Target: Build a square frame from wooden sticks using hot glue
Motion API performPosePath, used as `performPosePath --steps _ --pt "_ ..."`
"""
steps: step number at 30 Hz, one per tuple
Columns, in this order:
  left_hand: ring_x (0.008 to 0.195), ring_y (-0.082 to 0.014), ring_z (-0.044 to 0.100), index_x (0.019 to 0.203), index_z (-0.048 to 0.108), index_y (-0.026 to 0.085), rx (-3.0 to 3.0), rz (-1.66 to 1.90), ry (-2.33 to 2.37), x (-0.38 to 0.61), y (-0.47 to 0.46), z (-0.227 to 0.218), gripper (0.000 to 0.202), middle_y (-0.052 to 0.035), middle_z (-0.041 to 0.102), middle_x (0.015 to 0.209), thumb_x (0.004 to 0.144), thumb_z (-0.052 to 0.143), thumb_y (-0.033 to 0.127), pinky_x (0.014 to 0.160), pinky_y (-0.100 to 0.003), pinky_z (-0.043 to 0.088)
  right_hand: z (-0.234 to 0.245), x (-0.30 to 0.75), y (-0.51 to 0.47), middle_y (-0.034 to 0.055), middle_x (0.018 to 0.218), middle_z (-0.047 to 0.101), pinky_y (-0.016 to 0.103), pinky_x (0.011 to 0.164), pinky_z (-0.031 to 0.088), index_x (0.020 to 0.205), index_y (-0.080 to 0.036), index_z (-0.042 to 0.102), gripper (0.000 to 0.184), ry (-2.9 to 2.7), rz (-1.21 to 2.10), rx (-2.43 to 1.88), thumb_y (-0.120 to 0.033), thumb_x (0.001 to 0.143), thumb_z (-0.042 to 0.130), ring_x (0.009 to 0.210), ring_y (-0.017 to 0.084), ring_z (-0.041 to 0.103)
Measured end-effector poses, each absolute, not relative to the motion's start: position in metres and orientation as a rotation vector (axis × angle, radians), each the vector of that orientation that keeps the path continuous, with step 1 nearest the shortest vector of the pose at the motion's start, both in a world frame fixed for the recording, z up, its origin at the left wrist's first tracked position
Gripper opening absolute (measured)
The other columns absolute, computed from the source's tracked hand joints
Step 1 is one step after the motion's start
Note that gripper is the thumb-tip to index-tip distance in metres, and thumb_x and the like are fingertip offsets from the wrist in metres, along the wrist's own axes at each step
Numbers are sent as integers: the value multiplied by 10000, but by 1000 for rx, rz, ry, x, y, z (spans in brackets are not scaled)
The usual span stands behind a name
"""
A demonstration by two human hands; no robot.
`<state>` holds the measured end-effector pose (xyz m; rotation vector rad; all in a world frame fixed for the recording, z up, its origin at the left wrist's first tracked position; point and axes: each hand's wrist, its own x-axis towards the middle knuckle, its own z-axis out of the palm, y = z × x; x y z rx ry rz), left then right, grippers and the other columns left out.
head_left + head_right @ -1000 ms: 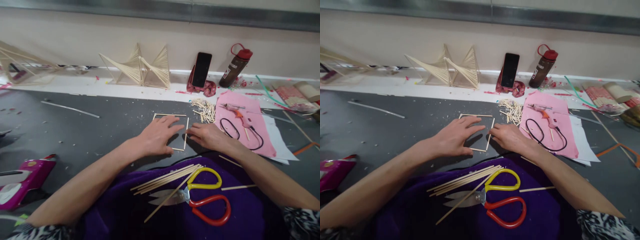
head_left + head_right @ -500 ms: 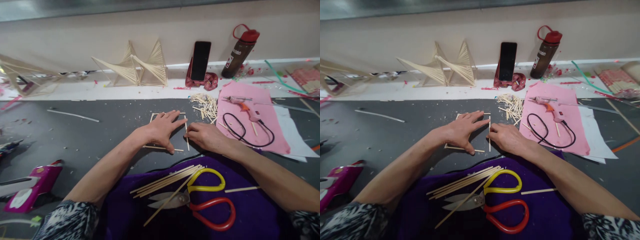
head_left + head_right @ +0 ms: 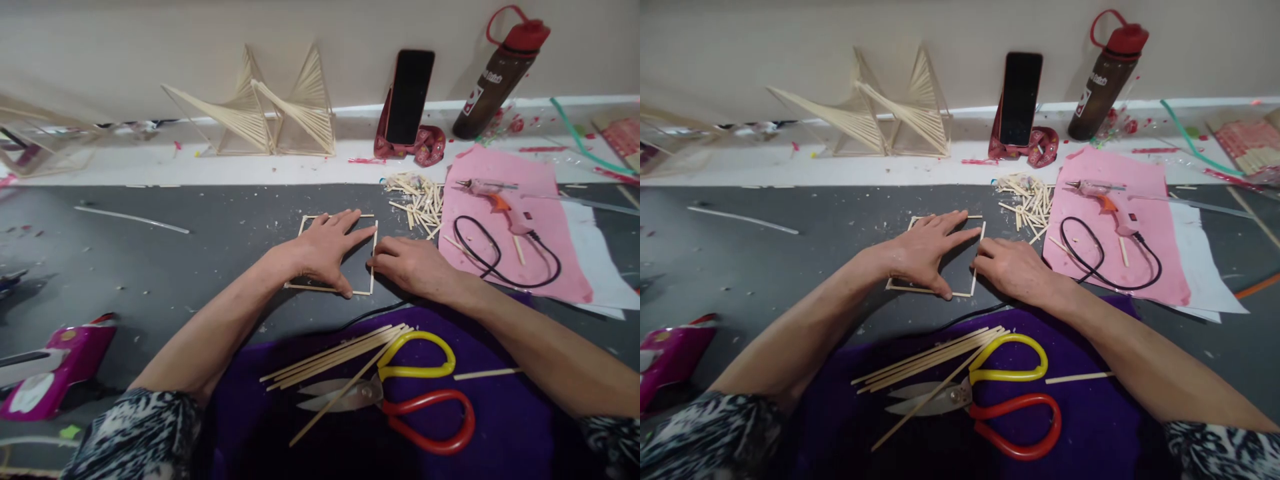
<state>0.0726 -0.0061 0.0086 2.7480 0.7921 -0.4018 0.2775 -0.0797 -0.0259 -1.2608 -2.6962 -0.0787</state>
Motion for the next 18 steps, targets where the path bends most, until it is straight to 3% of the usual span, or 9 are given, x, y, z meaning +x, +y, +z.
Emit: performPosePath --steps 10,18 --pt "1392 -366 61 1461 102 255 2752 -396 752 73 -9 9 1206 -152 -2 1542 493 684 679 1094 -497 80 -28 276 -79 34 934 601 272 549 222 975 -226 646 228 -2707 -101 -1218 -301 929 435 778 137 502" --pt "1394 -377 -7 1466 78 263 2755 -398 788 73 -7 6 1229 -151 -58 1539 481 680 686 1081 -550 78 -28 274 -81 35 927 595 272 548 212 980 -231 642 238 -2725 -133 -1230 -294 937 416 756 139 488"
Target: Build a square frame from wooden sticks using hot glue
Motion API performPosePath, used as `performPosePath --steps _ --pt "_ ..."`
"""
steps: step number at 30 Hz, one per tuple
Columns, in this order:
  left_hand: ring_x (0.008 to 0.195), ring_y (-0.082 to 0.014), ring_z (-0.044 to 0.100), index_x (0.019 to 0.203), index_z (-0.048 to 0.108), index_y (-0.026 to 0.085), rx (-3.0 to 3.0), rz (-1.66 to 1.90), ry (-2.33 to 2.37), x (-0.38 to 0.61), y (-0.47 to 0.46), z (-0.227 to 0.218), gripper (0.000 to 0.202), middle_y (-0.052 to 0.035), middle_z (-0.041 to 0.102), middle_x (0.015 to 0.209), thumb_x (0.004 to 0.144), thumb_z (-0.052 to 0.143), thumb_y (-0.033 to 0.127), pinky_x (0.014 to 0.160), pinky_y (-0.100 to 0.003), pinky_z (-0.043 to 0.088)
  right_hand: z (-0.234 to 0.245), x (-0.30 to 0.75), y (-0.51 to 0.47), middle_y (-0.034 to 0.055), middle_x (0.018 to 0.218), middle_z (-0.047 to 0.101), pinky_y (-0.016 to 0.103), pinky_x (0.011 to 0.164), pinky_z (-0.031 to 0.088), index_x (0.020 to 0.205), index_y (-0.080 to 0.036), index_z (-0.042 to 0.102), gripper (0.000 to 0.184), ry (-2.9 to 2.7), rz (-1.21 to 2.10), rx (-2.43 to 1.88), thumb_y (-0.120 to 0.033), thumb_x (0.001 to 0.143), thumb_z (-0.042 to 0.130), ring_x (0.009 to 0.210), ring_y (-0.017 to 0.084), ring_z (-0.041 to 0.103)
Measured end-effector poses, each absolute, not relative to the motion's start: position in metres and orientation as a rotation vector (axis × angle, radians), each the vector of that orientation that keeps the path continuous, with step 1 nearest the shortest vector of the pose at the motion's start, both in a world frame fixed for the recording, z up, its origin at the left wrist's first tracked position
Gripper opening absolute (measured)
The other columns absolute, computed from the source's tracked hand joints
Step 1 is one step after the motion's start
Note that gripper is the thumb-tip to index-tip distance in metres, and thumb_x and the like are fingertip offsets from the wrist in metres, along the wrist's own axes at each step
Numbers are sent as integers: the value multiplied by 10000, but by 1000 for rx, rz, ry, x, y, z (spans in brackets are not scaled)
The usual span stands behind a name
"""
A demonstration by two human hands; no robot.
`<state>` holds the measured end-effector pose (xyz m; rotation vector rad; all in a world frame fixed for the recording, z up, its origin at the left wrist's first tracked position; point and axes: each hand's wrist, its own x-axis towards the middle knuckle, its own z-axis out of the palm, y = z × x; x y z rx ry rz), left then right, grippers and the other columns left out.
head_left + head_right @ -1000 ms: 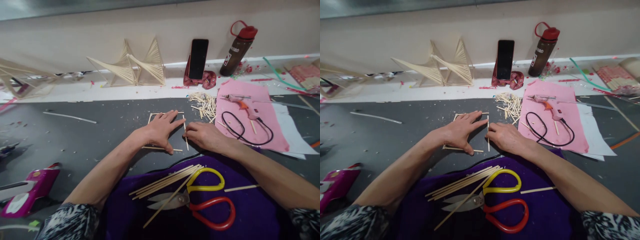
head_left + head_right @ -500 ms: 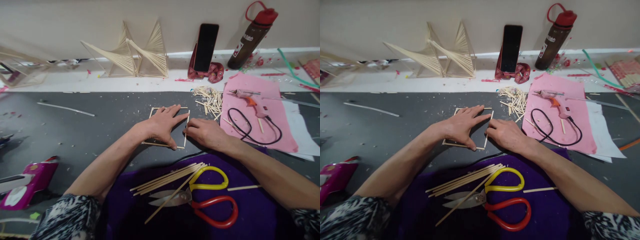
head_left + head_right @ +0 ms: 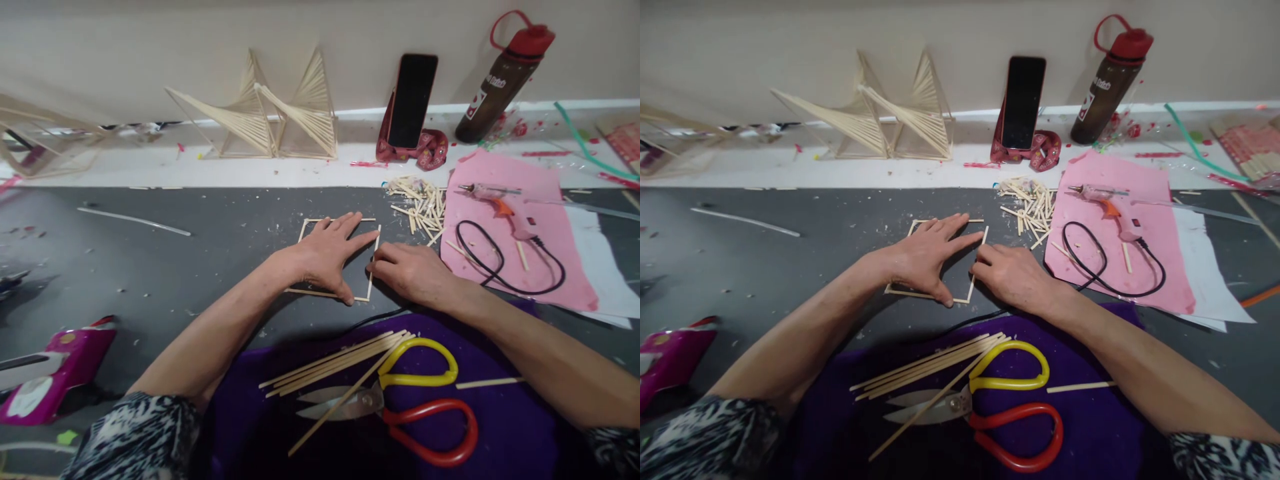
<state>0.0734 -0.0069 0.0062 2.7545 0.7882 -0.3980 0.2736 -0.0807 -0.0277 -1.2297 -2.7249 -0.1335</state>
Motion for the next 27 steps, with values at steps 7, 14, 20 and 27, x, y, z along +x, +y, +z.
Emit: performPosePath --steps 7,14,20,27 --pt "1395 -373 -37 1466 43 285 2733 -409 819 72 -1 3 1267 -149 -79 1536 453 677 707 1077 -565 58 -28 273 -80 38 935 597 272 549 215 966 -223 641 241 -2726 -102 -1241 -297 938 413 765 139 485" --pt "1395 -376 -4 1467 47 277 2719 -440 812 74 -2 4 1265 -149 -55 1538 454 673 703 1077 -571 62 -30 273 -78 42 923 604 262 557 231 970 -222 647 253 -2715 -73 -1197 -300 939 409 757 136 483" --pt "1396 -365 29 1464 83 268 2729 -429 804 74 -4 6 1222 -164 1 1539 480 666 696 1075 -566 82 -28 272 -77 44 928 610 261 564 253 999 -225 648 245 -2729 -64 -1177 -299 936 422 777 135 489" --pt "1391 -372 60 1462 100 258 2732 -401 796 73 -5 7 1212 -165 34 1538 483 676 683 1070 -554 115 -29 272 -78 36 932 618 270 549 247 1004 -226 645 236 -2755 -91 -1183 -286 935 427 787 140 496"
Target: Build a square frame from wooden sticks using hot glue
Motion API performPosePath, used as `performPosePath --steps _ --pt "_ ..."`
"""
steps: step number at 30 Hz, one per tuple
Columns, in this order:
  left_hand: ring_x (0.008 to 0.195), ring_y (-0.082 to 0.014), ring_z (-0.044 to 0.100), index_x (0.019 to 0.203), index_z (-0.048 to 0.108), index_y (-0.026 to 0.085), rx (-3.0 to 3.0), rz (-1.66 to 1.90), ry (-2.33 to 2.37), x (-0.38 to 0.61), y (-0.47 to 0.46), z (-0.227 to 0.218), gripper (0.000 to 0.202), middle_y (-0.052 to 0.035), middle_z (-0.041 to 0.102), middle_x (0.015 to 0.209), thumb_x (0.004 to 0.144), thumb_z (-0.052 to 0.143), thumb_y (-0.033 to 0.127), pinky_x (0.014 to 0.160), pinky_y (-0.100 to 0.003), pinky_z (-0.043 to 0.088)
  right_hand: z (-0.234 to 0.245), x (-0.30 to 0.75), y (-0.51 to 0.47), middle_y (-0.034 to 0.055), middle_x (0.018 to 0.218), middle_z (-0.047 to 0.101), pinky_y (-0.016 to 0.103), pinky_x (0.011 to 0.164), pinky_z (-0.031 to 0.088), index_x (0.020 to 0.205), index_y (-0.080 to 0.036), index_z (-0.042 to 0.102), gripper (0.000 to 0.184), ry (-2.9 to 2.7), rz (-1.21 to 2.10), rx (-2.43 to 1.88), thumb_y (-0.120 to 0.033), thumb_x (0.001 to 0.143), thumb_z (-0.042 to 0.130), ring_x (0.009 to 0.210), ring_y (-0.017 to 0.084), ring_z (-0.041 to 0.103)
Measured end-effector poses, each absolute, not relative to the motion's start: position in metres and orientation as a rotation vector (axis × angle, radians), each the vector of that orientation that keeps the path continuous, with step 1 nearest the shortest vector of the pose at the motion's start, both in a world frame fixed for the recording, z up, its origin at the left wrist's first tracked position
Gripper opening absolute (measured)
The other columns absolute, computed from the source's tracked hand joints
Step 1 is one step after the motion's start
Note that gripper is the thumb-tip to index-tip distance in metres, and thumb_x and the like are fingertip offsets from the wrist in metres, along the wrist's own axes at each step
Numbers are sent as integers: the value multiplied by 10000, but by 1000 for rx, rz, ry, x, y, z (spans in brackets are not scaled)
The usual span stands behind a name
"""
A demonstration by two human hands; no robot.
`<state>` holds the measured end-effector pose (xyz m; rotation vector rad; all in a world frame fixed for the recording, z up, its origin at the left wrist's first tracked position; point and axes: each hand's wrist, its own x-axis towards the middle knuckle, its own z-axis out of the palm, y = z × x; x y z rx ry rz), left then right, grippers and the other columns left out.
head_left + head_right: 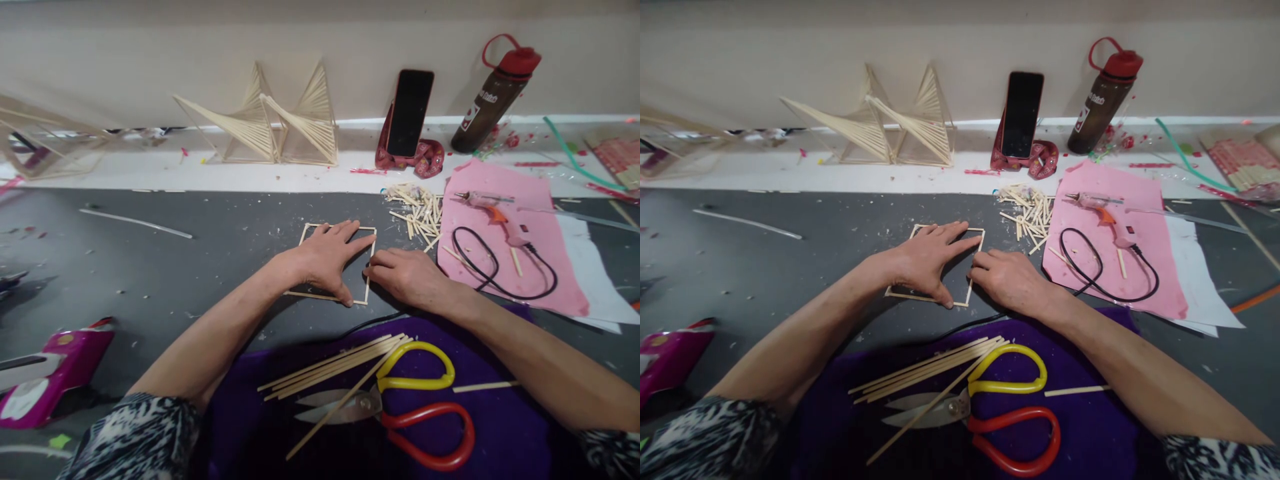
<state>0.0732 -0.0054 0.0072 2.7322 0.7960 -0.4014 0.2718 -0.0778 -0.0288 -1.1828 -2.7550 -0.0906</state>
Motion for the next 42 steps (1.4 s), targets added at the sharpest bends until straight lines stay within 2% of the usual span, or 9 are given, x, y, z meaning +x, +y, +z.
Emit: performPosePath --steps 13,25,34,42 --pt "1390 -362 74 1464 77 258 2714 -381 794 74 -7 8 1200 -164 36 1538 506 658 689 1073 -551 107 -30 272 -80 33 935 621 273 573 278 1007 -220 638 228 -2751 -151 -1128 -249 933 425 791 145 490" --pt "1386 -380 66 1464 92 273 2697 -363 803 73 -7 6 1232 -143 14 1543 465 680 692 1079 -541 93 -29 274 -80 45 946 630 262 608 322 1011 -210 643 225 -2763 -97 -1081 -193 915 440 795 143 506" --pt "1387 -375 71 1465 104 257 2701 -356 779 72 -6 5 1225 -155 28 1540 471 668 699 1072 -554 109 -29 276 -80 43 977 629 268 630 338 1064 -217 616 236 -2812 -115 -1093 -204 928 422 835 152 513" --pt "1389 -362 82 1461 115 260 2709 -345 779 71 -6 6 1232 -155 54 1539 458 676 706 1080 -519 121 -31 276 -80 47 940 638 264 611 326 1027 -208 637 221 -2778 -135 -1062 -206 918 445 801 149 503"
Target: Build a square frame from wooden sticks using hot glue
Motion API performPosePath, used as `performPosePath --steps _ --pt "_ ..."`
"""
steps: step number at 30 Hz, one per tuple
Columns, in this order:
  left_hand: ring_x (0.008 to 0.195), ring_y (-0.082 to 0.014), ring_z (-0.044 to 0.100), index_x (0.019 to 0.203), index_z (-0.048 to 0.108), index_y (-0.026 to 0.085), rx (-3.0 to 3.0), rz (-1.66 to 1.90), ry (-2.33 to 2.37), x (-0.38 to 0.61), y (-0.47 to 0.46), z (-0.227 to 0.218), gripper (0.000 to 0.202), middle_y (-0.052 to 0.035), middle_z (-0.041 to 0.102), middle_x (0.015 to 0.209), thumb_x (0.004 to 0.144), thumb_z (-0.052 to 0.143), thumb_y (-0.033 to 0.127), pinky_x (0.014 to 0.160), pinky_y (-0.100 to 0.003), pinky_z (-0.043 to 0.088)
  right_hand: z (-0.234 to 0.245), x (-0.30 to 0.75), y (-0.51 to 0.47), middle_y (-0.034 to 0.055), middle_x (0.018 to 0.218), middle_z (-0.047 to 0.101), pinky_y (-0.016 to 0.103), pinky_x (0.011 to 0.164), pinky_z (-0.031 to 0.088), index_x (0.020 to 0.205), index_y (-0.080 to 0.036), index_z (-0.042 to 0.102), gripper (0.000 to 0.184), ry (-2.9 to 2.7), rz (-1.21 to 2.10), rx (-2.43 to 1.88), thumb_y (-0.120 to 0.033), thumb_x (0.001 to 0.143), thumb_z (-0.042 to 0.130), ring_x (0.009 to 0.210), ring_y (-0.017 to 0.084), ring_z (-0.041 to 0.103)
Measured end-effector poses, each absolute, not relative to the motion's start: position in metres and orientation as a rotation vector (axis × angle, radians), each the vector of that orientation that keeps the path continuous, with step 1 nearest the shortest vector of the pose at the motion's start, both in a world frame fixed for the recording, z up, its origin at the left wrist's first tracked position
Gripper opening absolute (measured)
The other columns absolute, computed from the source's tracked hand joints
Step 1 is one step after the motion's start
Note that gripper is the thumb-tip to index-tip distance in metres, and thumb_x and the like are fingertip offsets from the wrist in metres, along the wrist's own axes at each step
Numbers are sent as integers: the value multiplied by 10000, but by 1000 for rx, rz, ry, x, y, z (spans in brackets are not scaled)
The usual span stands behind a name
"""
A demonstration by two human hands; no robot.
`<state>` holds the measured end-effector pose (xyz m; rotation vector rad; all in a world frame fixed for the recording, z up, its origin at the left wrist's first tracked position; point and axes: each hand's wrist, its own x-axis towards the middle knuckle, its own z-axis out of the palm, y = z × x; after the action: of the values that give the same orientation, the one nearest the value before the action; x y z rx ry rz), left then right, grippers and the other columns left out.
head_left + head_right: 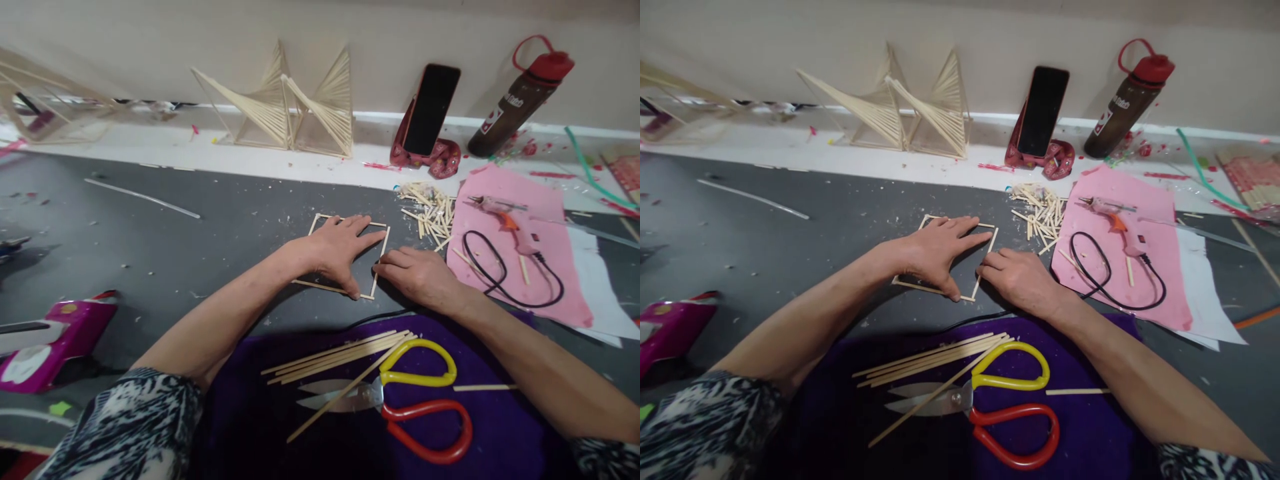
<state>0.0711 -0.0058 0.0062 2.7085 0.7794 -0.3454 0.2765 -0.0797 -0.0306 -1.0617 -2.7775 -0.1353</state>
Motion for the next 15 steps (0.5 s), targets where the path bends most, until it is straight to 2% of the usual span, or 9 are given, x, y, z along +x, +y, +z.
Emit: performPosePath --steps 15 --pt "1382 -378 95 1463 111 264 2711 -348 777 71 -5 5 1210 -154 49 1539 479 650 715 1070 -547 121 -29 277 -79 34 916 635 274 614 306 1017 -206 629 219 -2810 -160 -1033 -218 933 427 799 149 491"
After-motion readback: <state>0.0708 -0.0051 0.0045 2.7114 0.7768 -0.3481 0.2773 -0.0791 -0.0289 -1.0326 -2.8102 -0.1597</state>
